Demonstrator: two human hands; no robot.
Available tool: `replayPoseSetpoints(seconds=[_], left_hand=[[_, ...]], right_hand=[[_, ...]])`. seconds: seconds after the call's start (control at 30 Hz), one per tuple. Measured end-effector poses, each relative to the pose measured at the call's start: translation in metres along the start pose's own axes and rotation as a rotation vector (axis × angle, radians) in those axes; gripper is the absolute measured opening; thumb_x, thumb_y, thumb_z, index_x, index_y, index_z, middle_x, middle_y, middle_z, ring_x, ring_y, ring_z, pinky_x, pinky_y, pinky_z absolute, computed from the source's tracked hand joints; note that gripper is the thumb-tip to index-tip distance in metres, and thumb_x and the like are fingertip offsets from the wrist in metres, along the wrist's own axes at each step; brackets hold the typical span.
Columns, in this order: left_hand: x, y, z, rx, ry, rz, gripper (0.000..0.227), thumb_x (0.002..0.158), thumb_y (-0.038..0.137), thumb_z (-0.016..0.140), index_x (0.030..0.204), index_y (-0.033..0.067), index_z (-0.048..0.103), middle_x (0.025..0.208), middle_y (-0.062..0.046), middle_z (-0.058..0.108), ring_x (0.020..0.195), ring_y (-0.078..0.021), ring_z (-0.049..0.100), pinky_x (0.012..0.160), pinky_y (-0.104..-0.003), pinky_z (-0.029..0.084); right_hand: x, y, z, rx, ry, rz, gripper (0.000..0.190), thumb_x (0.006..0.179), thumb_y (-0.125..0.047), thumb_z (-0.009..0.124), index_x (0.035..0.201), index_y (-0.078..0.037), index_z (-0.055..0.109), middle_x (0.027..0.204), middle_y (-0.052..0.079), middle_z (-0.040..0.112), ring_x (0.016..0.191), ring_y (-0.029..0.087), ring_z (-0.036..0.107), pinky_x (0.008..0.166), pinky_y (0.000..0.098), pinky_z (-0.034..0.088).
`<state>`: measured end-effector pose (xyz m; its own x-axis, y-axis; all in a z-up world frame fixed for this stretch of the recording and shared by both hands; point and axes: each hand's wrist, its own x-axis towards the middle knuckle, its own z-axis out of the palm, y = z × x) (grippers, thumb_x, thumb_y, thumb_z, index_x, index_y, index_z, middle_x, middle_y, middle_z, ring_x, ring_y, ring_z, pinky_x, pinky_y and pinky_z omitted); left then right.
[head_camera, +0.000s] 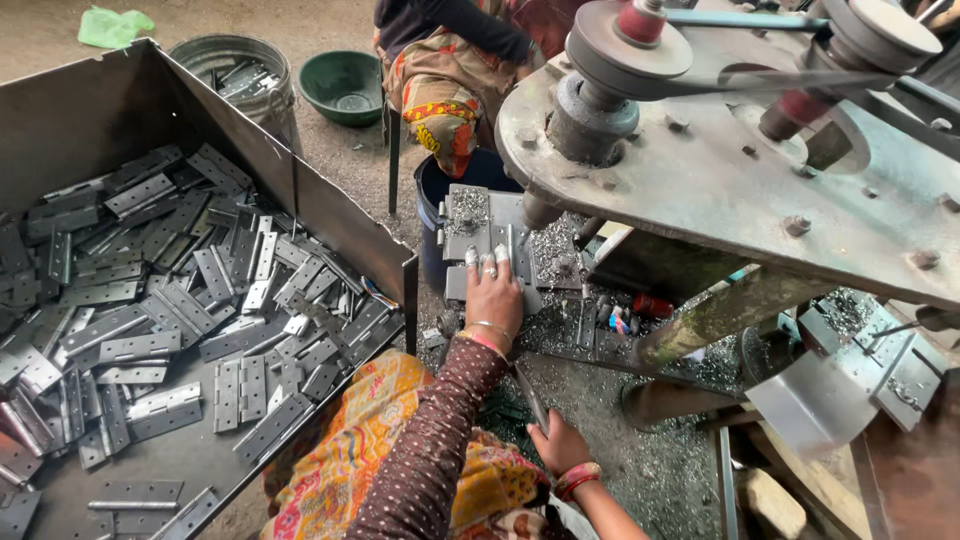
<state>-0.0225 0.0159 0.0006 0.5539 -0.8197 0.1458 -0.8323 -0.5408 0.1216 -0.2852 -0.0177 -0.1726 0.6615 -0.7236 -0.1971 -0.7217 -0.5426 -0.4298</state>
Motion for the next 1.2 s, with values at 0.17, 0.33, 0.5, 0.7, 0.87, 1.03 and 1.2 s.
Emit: replayPoseSetpoints(seconds=[0.17,0.33,0.5,0.7,0.87,1.03,1.2], left_hand=[[0.030,-0.007,0.002,0.165,0.004,0.046,0.036,0.094,0.023,0.056,0.126,0.0112,0.069,0.146,-0.016,0.052,0.131,-0.0289,0.052,0.114,-0.050,0.035],[0.042,-0.008,0.003,0.061,0.035,0.002,0.034,0.099,0.024,0.052,0.123,0.0075,0.070,0.147,-0.018,0.050,0.134,-0.0303,0.050,0.114,-0.050,0.034],[0.001,-0.003,-0.006,-0.053,-0.001,0.005,0.029,0.101,0.019,0.051,0.119,0.0078,0.072,0.148,-0.017,0.050,0.139,-0.0314,0.046,0.119,-0.053,0.028],[0.027,-0.008,-0.006,0.015,-0.066,0.027,0.029,0.100,0.019,0.051,0.118,0.0112,0.072,0.146,-0.014,0.051,0.139,-0.0294,0.044,0.123,-0.056,0.022],[0.038,-0.009,0.002,-0.028,0.080,-0.023,0.028,0.093,0.023,0.056,0.108,0.0098,0.076,0.149,-0.018,0.049,0.135,-0.0316,0.047,0.114,-0.051,0.029],[-0.019,-0.022,-0.004,-0.155,0.251,0.063,0.022,0.093,0.024,0.058,0.100,0.0138,0.076,0.129,-0.009,0.062,0.130,-0.0283,0.054,0.117,-0.051,0.033],[-0.111,-0.090,0.018,-0.238,0.688,-0.037,0.028,0.096,0.025,0.060,0.119,0.0094,0.068,0.124,-0.007,0.064,0.113,-0.0257,0.062,0.105,-0.047,0.043]], right_hand=[[0.032,-0.011,-0.054,-0.184,-0.231,0.102,0.044,0.089,-0.051,0.066,0.109,-0.012,0.061,0.076,0.016,0.073,0.076,0.038,0.075,0.070,0.0482,0.057],[0.005,-0.013,-0.028,0.012,-0.002,-0.018,0.041,0.087,-0.045,0.070,0.105,-0.009,0.062,0.077,0.019,0.072,0.076,0.042,0.071,0.068,0.0526,0.054],[-0.004,-0.009,-0.005,-0.023,-0.087,0.119,0.048,0.089,-0.047,0.067,0.118,-0.010,0.061,0.079,0.019,0.073,0.076,0.040,0.072,0.069,0.0513,0.055],[0.024,-0.017,-0.064,-0.120,-0.215,0.091,0.053,0.087,-0.051,0.068,0.120,-0.011,0.060,0.082,0.019,0.075,0.078,0.037,0.074,0.072,0.0488,0.056],[0.000,-0.015,-0.018,0.008,0.056,-0.012,0.045,0.085,-0.048,0.067,0.104,-0.008,0.062,0.081,0.024,0.072,0.080,0.047,0.069,0.069,0.0558,0.053],[0.004,0.019,0.013,-0.062,0.067,-0.059,0.048,0.091,-0.052,0.060,0.105,-0.006,0.061,0.082,0.029,0.072,0.082,0.051,0.069,0.070,0.0587,0.054],[0.019,0.006,-0.040,-0.069,-0.074,0.004,0.050,0.084,-0.055,0.066,0.101,-0.008,0.069,0.085,0.020,0.074,0.080,0.043,0.073,0.071,0.0511,0.055]])
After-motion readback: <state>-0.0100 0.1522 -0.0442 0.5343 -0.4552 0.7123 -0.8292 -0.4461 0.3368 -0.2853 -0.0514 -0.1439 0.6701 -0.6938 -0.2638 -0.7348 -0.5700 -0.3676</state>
